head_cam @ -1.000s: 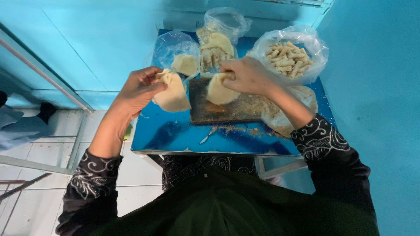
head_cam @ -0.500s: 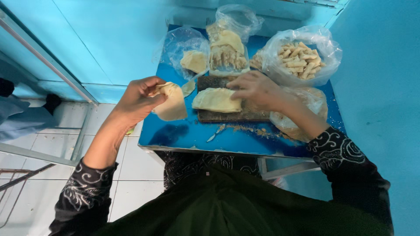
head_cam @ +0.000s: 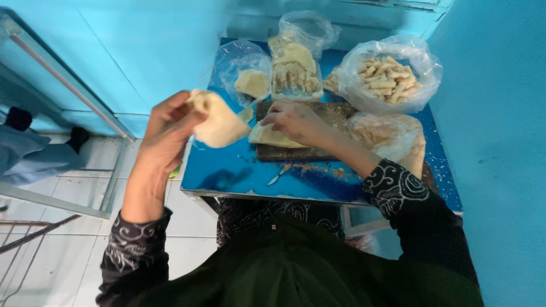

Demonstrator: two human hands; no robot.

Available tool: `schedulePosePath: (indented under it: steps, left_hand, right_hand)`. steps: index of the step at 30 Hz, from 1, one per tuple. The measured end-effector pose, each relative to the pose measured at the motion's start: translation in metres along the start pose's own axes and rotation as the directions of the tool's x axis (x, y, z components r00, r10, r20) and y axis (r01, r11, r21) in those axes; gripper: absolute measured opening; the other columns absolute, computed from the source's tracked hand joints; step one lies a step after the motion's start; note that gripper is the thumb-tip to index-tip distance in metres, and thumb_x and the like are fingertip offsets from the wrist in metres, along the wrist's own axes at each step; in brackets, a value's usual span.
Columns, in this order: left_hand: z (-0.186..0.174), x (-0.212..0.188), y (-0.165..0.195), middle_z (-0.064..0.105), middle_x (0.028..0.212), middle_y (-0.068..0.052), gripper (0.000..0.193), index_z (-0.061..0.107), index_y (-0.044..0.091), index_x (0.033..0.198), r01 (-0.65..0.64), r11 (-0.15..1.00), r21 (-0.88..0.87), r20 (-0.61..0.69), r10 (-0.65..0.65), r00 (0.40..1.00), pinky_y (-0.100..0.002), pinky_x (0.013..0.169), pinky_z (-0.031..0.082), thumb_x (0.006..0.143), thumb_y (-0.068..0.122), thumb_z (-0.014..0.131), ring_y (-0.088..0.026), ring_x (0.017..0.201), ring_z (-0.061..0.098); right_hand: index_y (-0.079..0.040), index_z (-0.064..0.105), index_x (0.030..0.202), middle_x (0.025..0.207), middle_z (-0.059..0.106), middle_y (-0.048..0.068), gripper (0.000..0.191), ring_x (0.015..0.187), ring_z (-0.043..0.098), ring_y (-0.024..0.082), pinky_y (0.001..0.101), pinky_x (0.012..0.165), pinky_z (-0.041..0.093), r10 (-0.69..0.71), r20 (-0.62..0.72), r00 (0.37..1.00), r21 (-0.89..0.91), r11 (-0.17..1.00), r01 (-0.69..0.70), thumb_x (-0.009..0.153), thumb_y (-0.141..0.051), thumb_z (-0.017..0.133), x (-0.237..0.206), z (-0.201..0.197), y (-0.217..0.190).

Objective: The person slices a round white cake on a wooden board, using a knife to trim and separate thin layers. They peel the soft layers apart by hand, fold them, and place the folded pieces into a plastic bag on the table.

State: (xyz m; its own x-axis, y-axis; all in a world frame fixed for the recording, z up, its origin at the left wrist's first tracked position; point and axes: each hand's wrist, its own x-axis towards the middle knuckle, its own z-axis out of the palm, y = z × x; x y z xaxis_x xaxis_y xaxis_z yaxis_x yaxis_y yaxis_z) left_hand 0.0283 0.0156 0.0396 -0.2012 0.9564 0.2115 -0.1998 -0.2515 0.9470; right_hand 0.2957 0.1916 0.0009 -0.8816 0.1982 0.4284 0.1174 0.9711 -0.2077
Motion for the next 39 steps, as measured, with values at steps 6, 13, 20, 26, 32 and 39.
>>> schedulePosePath:
  steps: [6, 13, 20, 26, 32, 39]
  left_hand:
    - [-0.040, -0.045, -0.005, 0.069, 0.096, -0.002, 0.028, 0.069, -0.001, 0.118, 0.091, 0.996, 0.010, -0.162, -0.089, 0.983, -0.020, 0.068, 0.047, 0.090, -0.002, 0.070, -0.006, 0.082, 0.060]
    - [-0.045, -0.043, -0.021, 0.070, 0.095, -0.002, 0.030, 0.070, 0.000, 0.119, 0.140, 0.989, 0.050, -0.132, -0.133, 0.982, -0.021, 0.061, 0.042, 0.089, 0.000, 0.071, -0.006, 0.077, 0.058]
    - [-0.009, -0.015, -0.030, 0.069, 0.105, -0.002, 0.030, 0.069, -0.002, 0.119, 0.119, 0.993, -0.004, 0.068, -0.119, 0.991, -0.024, 0.076, 0.049, 0.090, 0.001, 0.073, -0.008, 0.091, 0.061]
    - [0.037, 0.017, -0.035, 0.071, 0.112, -0.005, 0.033, 0.065, 0.000, 0.124, 0.214, 0.949, -0.231, 0.183, -0.174, 0.968, -0.030, 0.086, 0.056, 0.092, 0.004, 0.071, -0.014, 0.099, 0.068]
    - [0.057, 0.031, -0.040, 0.073, 0.112, -0.008, 0.039, 0.063, 0.000, 0.126, 0.296, 0.883, -0.365, 0.284, -0.198, 0.938, -0.035, 0.092, 0.059, 0.091, 0.018, 0.069, -0.017, 0.101, 0.071]
    - [0.063, 0.068, -0.069, 0.062, 0.092, -0.004, 0.054, 0.068, 0.007, 0.132, 0.172, 0.970, 0.172, 0.183, -0.203, 0.962, -0.031, 0.070, 0.047, 0.080, 0.012, 0.084, -0.013, 0.079, 0.058]
  right_hand:
    - [-0.009, 0.069, 0.090, 0.093, 0.061, 0.007, 0.011, 0.095, 0.063, 0.029, 0.0430, 0.080, 0.052, 0.010, 0.063, 0.998, 0.001, 1.000, -0.010, 0.084, -0.012, 0.079, 0.011, 0.004, 0.005]
    - [-0.011, 0.071, 0.092, 0.097, 0.063, 0.007, 0.011, 0.097, 0.064, 0.029, 0.0436, 0.080, 0.052, 0.023, 0.057, 0.998, -0.019, 1.000, -0.022, 0.084, -0.013, 0.079, 0.022, 0.009, -0.003]
    - [-0.016, 0.066, 0.132, 0.121, 0.072, 0.001, 0.038, 0.112, 0.069, 0.017, 0.0305, 0.098, 0.057, 0.328, 0.235, 0.915, 0.524, 0.750, -0.404, 0.094, -0.018, 0.073, 0.027, -0.027, -0.016]
    - [-0.013, 0.056, 0.134, 0.123, 0.068, 0.003, 0.056, 0.112, 0.066, 0.009, 0.0287, 0.097, 0.054, 0.237, 0.321, 0.917, 0.879, 0.286, -0.381, 0.084, -0.012, 0.079, -0.005, -0.026, -0.036]
    - [0.001, 0.073, 0.109, 0.099, 0.075, 0.002, 0.024, 0.089, 0.067, 0.009, 0.0253, 0.080, 0.052, 0.518, 0.270, 0.811, 0.825, 0.310, -0.473, 0.088, -0.009, 0.080, -0.030, -0.034, -0.017]
    - [-0.009, 0.077, 0.103, 0.084, 0.072, 0.001, 0.015, 0.077, 0.062, 0.008, 0.0283, 0.070, 0.049, 0.534, 0.201, 0.821, 0.347, 0.745, -0.570, 0.089, -0.014, 0.078, -0.031, -0.075, -0.017]
